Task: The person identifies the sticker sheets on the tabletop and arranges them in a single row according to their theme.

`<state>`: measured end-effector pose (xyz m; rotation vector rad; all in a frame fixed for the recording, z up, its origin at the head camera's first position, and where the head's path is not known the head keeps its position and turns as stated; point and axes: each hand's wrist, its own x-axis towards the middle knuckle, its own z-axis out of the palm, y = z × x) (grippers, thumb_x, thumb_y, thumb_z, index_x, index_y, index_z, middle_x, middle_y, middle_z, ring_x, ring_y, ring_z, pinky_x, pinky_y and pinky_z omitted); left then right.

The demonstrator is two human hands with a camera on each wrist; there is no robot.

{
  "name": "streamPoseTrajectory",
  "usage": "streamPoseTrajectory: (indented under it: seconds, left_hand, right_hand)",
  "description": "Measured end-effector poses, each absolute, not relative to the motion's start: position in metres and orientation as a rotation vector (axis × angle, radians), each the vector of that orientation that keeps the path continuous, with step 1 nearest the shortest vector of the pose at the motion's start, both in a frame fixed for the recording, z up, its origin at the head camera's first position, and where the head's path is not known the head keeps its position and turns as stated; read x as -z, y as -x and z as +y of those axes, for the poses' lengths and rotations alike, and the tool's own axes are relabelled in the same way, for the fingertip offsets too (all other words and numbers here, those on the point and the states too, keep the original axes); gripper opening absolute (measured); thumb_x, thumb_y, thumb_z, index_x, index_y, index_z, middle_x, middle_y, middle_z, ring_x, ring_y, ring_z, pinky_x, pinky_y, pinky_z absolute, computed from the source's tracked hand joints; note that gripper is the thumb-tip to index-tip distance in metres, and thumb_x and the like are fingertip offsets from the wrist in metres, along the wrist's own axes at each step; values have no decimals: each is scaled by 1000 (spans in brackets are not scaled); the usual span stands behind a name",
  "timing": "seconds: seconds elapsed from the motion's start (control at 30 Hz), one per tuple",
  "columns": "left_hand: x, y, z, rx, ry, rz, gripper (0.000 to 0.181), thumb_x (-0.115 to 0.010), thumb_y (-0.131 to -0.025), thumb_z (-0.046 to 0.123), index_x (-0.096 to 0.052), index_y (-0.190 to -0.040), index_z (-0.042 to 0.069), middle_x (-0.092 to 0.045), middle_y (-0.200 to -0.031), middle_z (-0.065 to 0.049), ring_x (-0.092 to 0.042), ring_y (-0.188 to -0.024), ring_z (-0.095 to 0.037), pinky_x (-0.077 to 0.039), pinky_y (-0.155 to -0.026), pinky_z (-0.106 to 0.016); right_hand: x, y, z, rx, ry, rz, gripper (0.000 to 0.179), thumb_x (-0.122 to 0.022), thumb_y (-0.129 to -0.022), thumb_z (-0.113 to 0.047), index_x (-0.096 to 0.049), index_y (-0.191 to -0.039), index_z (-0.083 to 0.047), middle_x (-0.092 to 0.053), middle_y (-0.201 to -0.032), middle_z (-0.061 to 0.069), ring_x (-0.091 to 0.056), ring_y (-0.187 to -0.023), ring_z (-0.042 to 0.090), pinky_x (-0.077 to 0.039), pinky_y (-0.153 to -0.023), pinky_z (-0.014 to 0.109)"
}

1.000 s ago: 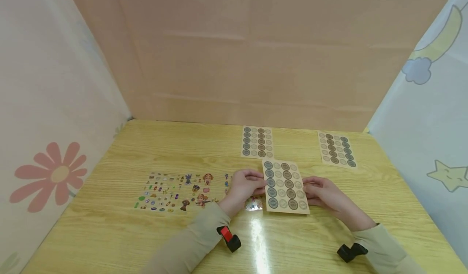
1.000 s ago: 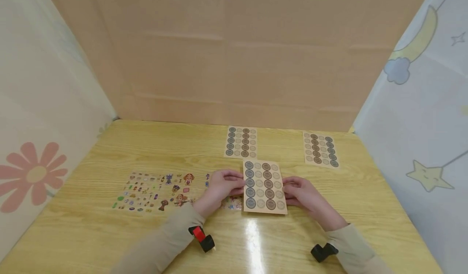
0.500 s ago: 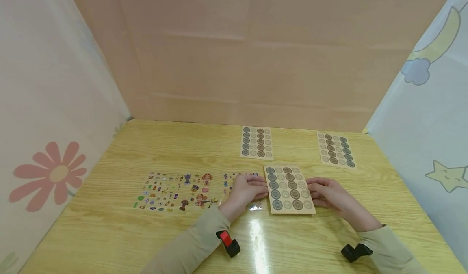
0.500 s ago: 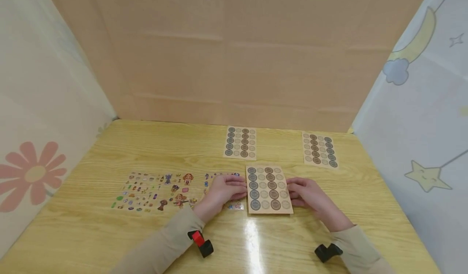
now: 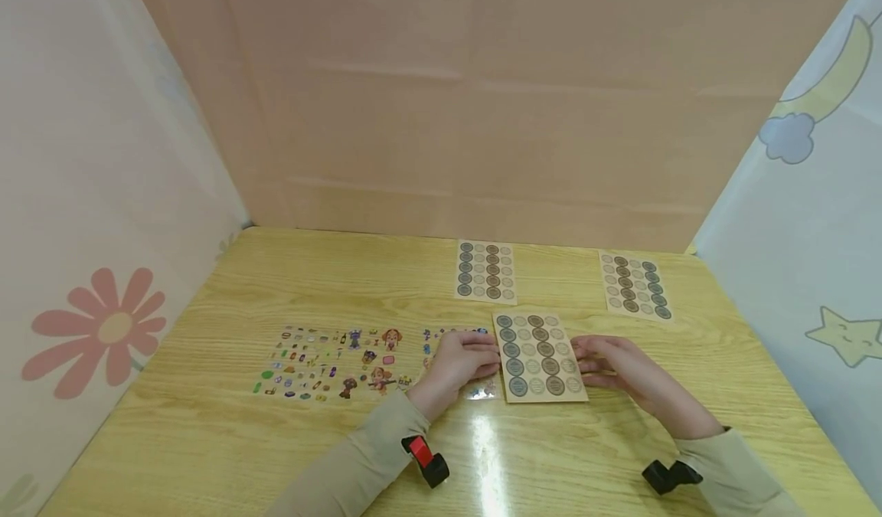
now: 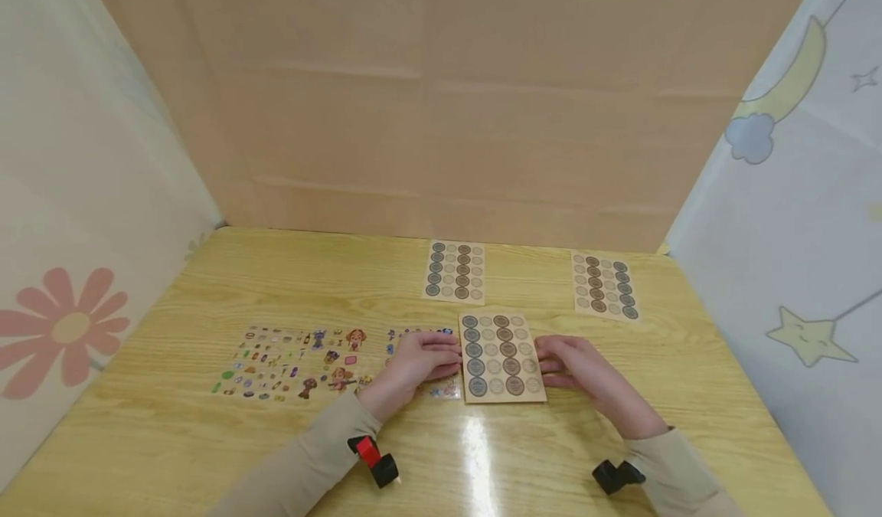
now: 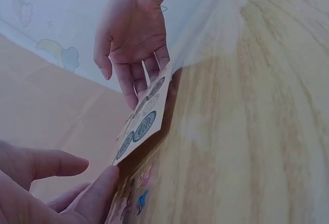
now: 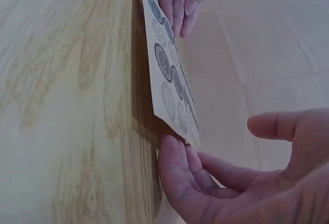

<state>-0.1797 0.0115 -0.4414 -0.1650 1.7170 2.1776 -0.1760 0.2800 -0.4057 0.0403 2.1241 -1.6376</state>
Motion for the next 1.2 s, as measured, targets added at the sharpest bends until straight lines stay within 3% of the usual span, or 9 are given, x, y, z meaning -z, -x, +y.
streamPoseTrajectory:
  seconds: [0.47,1.2]
  left_hand:
    - [440,177,11,-2107,175,1795,30,-66,-84,-5,-63,-114,-7,-67,-95,-15,-67,-85,-22,-57,-78,-31]
    - [434,176,12,-2058,187,1824,32,-65,-85,-1,-60,-116,-7,-64,-93,-11,-65,-82,-16,-57,-77,-30]
  right_hand:
    - [407,175,278,1564,-16,2179,51,-41,-102,-23,-40,-134,17,-54,-118,20,-58,-95,23,-54,-84,35]
    - [406,175,276,1539,-60,2209,51,-43,-101,-22,-41,-133,17,-55,-113,16,-58,-89,19,-55,-77,32]
